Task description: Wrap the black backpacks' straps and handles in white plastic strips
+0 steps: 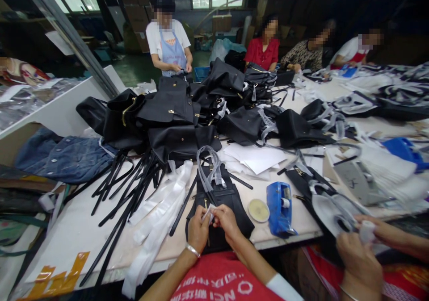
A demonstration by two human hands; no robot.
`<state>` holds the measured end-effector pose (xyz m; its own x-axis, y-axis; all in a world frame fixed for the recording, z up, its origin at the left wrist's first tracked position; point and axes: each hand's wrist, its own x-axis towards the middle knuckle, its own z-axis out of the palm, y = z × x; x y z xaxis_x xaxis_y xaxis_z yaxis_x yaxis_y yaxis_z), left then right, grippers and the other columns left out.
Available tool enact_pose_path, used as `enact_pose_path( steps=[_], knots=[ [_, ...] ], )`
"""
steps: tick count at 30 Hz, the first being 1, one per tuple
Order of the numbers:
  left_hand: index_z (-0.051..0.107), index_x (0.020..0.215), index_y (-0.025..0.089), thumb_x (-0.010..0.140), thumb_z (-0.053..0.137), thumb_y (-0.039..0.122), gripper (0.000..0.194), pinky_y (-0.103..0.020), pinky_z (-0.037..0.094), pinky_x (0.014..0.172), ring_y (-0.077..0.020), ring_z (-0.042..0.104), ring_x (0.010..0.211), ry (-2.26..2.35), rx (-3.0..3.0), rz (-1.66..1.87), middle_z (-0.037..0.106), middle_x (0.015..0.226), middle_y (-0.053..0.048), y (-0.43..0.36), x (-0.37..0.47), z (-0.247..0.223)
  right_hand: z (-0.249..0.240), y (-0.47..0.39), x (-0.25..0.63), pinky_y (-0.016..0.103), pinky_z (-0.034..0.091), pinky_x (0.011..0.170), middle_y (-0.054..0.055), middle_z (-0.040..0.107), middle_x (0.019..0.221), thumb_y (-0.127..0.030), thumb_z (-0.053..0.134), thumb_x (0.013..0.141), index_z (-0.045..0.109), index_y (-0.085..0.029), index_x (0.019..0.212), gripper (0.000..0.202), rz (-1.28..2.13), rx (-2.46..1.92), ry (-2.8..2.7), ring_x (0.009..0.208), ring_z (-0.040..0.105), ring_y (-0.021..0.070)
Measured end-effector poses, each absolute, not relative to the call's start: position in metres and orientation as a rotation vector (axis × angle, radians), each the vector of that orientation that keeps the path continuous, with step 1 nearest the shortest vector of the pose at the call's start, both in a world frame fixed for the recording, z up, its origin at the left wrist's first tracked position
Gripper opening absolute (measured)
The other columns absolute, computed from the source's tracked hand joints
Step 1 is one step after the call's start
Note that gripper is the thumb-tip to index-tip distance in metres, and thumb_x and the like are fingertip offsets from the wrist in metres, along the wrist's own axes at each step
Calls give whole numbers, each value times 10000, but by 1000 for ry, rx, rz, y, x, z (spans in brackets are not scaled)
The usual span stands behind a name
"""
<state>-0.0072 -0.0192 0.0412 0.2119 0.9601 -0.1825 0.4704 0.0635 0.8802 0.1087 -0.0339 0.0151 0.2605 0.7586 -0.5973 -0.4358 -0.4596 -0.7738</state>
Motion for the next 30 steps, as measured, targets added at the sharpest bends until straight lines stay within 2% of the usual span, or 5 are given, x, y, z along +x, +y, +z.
enact_pose_path(
  steps=[6,12,18,23,30],
  knots=[
    [539,783,222,869,408,236,158,-241,351,617,-162,533,672,1204,1880,643,570,737,-25,-18,-12,35,21,-38,109,224,489,485,-68,505,469,-339,700,612,546,-170,697,244,1482,-1414,-160,409,491,73],
    [568,876,214,858,362,150,217,-246,370,621,-169,530,686,1148,2054,541,551,784,-49,-18,-11,28,30,-47,115,303,545,660,-7,604,596,-415,741,619,592,-145,765,341,1484,-1283,-174,567,597,119],
    [580,1021,214,875,407,248,229,-302,433,802,-202,584,893,1006,1847,491,611,1004,-89,-20,-10,48,24,-47,123,245,506,517,-24,596,586,-430,733,620,577,-150,770,354,1373,-1402,-374,514,571,114],
    [540,989,185,780,573,457,344,-280,475,608,-180,628,638,1118,1071,496,671,750,-36,-14,-8,42,17,-51,124,234,485,478,-39,583,552,-380,605,750,579,-161,842,240,1269,-1524,-547,454,562,115],
    [562,821,148,662,712,416,346,-232,471,558,-138,621,573,1043,891,304,682,688,-36,-8,3,28,34,-70,128,208,445,545,-42,612,594,-259,518,834,616,-221,866,110,931,-1740,-1017,515,578,114]
  ],
)
